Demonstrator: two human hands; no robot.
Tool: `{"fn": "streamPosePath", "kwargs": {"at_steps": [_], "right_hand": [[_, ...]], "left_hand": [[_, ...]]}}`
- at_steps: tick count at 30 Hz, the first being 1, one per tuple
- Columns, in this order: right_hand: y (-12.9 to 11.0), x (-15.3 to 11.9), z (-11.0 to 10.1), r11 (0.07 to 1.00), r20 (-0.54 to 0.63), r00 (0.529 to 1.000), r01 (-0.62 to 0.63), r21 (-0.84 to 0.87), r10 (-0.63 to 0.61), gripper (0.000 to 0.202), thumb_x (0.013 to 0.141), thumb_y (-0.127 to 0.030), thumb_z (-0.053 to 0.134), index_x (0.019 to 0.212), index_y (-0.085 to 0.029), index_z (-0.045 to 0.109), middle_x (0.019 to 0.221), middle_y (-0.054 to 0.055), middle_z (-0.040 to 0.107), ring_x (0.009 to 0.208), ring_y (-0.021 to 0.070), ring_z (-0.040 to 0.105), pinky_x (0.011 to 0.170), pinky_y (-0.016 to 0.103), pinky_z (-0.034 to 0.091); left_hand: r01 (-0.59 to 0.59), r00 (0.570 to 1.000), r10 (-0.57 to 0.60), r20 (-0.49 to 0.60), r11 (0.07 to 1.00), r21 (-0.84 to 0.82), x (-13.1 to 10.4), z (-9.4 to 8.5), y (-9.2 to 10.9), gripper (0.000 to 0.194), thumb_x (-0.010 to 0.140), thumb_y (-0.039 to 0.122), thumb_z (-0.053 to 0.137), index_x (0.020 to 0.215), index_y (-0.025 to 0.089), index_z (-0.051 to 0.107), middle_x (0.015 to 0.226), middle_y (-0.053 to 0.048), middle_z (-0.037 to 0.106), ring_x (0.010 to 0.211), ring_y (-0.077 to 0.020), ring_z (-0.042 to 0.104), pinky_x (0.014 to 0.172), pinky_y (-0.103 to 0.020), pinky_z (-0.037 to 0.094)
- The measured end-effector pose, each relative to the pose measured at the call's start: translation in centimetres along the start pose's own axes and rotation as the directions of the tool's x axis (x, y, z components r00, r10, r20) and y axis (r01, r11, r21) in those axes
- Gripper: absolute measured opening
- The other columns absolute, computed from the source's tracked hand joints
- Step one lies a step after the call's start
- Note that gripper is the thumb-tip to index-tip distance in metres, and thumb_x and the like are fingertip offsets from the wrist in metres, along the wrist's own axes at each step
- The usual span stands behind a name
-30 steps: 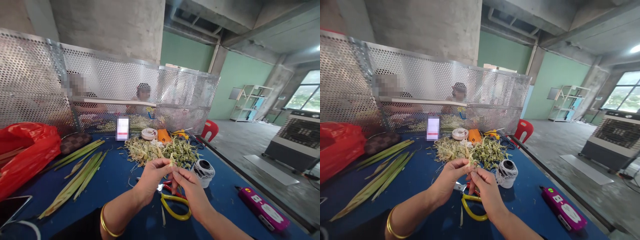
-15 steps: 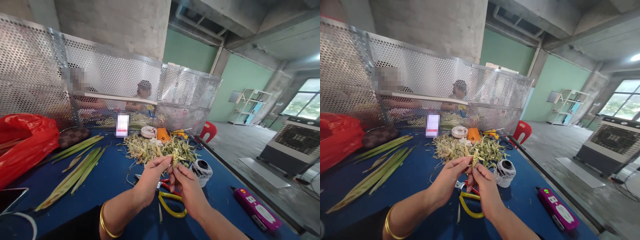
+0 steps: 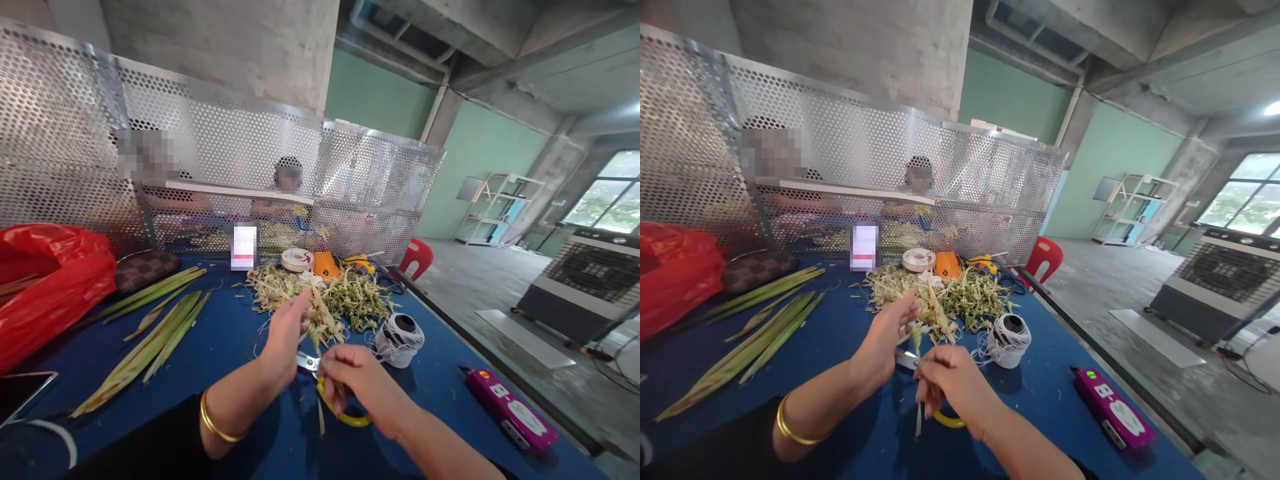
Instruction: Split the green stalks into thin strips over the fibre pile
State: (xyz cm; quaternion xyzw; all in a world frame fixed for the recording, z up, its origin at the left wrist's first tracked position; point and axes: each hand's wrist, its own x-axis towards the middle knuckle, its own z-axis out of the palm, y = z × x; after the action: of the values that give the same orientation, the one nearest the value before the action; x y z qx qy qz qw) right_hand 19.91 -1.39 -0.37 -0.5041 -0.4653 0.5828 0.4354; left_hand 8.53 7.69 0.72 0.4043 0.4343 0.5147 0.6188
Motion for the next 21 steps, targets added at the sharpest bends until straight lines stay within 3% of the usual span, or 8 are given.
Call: {"fn": "streamPosePath", "kwargs": {"at_steps": [2, 4, 6, 8, 11, 15, 18, 21], "right_hand": [[0.2, -0.2, -0.2, 0.988, 0.205, 0.966, -0.15, -0.049, 0.157, 0.021, 0.075, -0.032, 0.062, 0.068, -0.013, 0.062, 0.052, -0.001, 0.062, 0.035, 0.0069, 0.05, 0.039, 0.017, 0.037], [0.3, 0.0, -0.6, 0.986, 0.229, 0.959, -0.168, -0.018, 0.168, 0.019, 0.073, -0.031, 0.064, 0.068, -0.012, 0.064, 0.052, 0.0, 0.062, 0.036, 0.0069, 0.051, 0.04, 0.018, 0.037], [0.2, 0.6, -1.4, 0.993, 0.035, 0.999, -0.007, 0.114, 0.003, 0.023, 0.075, -0.036, 0.065, 0.081, -0.014, 0.066, 0.067, 0.003, 0.068, 0.05, 0.0097, 0.06, 0.049, 0.02, 0.044], [0.0, 1.4, -2.4, 0.968, -0.206, 0.964, 0.199, 0.152, -0.165, 0.039, 0.08, -0.044, 0.06, 0.11, -0.02, 0.06, 0.105, 0.008, 0.067, 0.085, 0.0167, 0.066, 0.073, 0.028, 0.049], [-0.3, 2.0, -3.6, 0.947, -0.368, 0.889, 0.18, -0.266, -0.272, 0.049, 0.084, -0.046, 0.052, 0.129, -0.026, 0.046, 0.133, 0.008, 0.051, 0.114, 0.022, 0.054, 0.091, 0.035, 0.042], [-0.9, 1.0, -3.2, 0.449, -0.144, 0.936, 0.016, -0.894, -0.32, 0.02, 0.082, -0.038, 0.054, 0.092, -0.022, 0.063, 0.093, 0.006, 0.066, 0.085, 0.0232, 0.062, 0.072, 0.034, 0.043], [-0.9, -0.2, -2.2, 0.13, 0.017, 0.979, 0.044, -0.99, -0.205, 0.013, 0.08, -0.032, 0.055, 0.081, -0.019, 0.06, 0.083, 0.006, 0.063, 0.071, 0.0212, 0.06, 0.058, 0.029, 0.039], [-0.5, -0.7, -1.6, -0.049, 0.056, 0.981, 0.047, -0.998, -0.187, 0.02, 0.072, -0.017, 0.054, 0.092, -0.015, 0.057, 0.091, 0.011, 0.061, 0.074, 0.0236, 0.06, 0.057, 0.029, 0.039]], "left_hand": [[-0.049, 0.991, 0.053, -0.124, 0.998, 0.033, 1.3, -0.6, 0.7, 0.036, 0.061, 0.044, 0.072, 0.08, 0.015, 0.063, 0.067, 0.0, 0.06, 0.066, -0.0139, 0.056, 0.06, -0.025, 0.042], [-0.077, 0.983, 0.083, -0.165, 0.996, 0.047, 2.5, -1.3, 1.7, 0.033, 0.06, 0.039, 0.071, 0.081, 0.015, 0.061, 0.066, 0.001, 0.059, 0.064, -0.0127, 0.055, 0.06, -0.024, 0.042], [-0.109, 0.975, 0.121, -0.188, 0.991, 0.072, 3.5, -1.9, 2.5, 0.032, 0.061, 0.033, 0.069, 0.086, 0.015, 0.061, 0.071, 0.0, 0.061, 0.066, -0.0124, 0.056, 0.061, -0.024, 0.042], [-0.149, 0.966, 0.169, -0.197, 0.982, 0.115, 4.3, -2.3, 3.1, 0.036, 0.063, 0.031, 0.066, 0.093, 0.014, 0.061, 0.078, -0.002, 0.062, 0.07, -0.013, 0.058, 0.062, -0.024, 0.043], [-0.204, 0.95, 0.247, -0.19, 0.954, 0.219, 5.1, -2.7, 2.9, 0.039, 0.068, 0.029, 0.06, 0.104, 0.013, 0.059, 0.092, -0.007, 0.064, 0.079, -0.0146, 0.06, 0.064, -0.024, 0.045], [-0.268, 0.944, 0.324, -0.057, 0.858, 0.438, 5.9, -3.2, 1.7, 0.031, 0.071, 0.025, 0.056, 0.099, 0.012, 0.062, 0.091, -0.008, 0.067, 0.077, -0.0164, 0.062, 0.066, -0.026, 0.047], [-0.358, 0.924, 0.363, 0.123, 0.703, 0.614, 6.3, -3.4, 1.1, 0.023, 0.068, 0.02, 0.061, 0.09, 0.016, 0.066, 0.08, -0.004, 0.068, 0.074, -0.0172, 0.062, 0.071, -0.028, 0.047], [-0.432, 0.89, 0.378, 0.255, 0.518, 0.739, 6.5, -2.6, 0.8, 0.033, 0.062, 0.019, 0.068, 0.094, 0.022, 0.068, 0.084, -0.002, 0.069, 0.077, -0.0198, 0.063, 0.074, -0.03, 0.046]]}}
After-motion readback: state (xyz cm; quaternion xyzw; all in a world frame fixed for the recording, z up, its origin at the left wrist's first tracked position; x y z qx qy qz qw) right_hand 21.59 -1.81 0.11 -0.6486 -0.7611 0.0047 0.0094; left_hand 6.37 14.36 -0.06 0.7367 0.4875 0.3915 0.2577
